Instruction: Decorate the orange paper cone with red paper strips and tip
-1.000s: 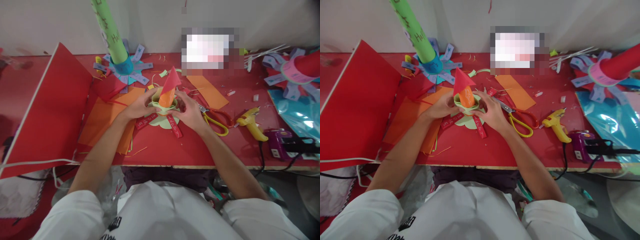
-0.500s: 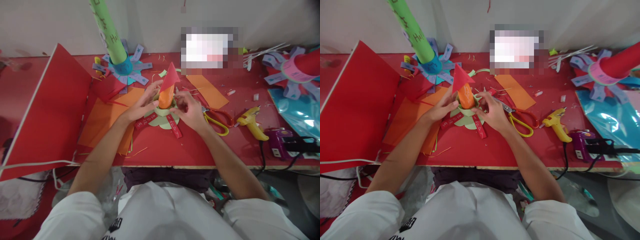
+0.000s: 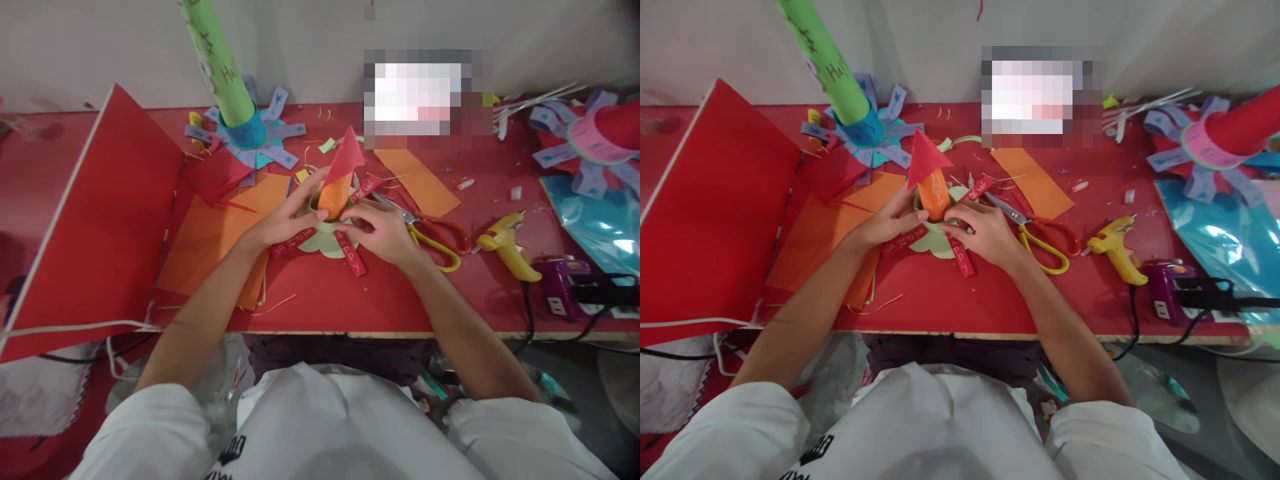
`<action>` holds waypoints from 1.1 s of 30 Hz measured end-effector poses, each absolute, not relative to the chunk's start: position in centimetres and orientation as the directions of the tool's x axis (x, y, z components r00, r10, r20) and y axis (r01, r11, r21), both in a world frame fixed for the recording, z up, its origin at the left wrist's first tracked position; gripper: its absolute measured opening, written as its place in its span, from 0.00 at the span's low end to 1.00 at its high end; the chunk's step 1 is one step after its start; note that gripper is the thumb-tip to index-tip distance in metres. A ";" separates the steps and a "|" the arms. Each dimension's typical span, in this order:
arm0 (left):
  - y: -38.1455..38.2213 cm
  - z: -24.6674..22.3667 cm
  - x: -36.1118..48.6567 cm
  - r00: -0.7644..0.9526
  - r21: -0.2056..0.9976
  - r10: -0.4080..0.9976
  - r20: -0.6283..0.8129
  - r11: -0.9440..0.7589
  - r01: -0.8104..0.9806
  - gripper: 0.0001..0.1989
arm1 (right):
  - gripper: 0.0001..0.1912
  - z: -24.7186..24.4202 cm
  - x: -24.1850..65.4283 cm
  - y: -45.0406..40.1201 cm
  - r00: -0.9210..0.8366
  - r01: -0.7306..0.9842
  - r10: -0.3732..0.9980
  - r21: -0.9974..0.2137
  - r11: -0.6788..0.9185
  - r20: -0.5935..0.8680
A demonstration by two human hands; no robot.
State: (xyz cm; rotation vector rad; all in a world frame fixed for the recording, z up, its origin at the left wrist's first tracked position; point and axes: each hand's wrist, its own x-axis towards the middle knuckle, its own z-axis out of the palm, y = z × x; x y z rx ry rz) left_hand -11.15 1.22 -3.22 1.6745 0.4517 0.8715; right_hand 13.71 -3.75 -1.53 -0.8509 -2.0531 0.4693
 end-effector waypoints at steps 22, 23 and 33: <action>1.4 -3.2 -11.6 0.724 0.970 0.668 0.175 -0.242 -0.012 0.51 | 0.31 -0.5 35.5 -12.4 0.370 0.923 0.924 0.079 -0.378 0.093; 1.4 -3.4 -11.5 0.724 0.969 0.669 0.167 -0.246 0.004 0.55 | 0.33 -0.5 35.5 -12.7 0.353 0.928 0.932 0.098 -0.360 0.081; 0.8 -3.2 -11.0 0.711 0.973 0.701 0.061 -0.201 0.115 0.61 | 0.29 -2.2 34.7 -14.8 0.296 0.928 0.950 0.204 -0.311 0.099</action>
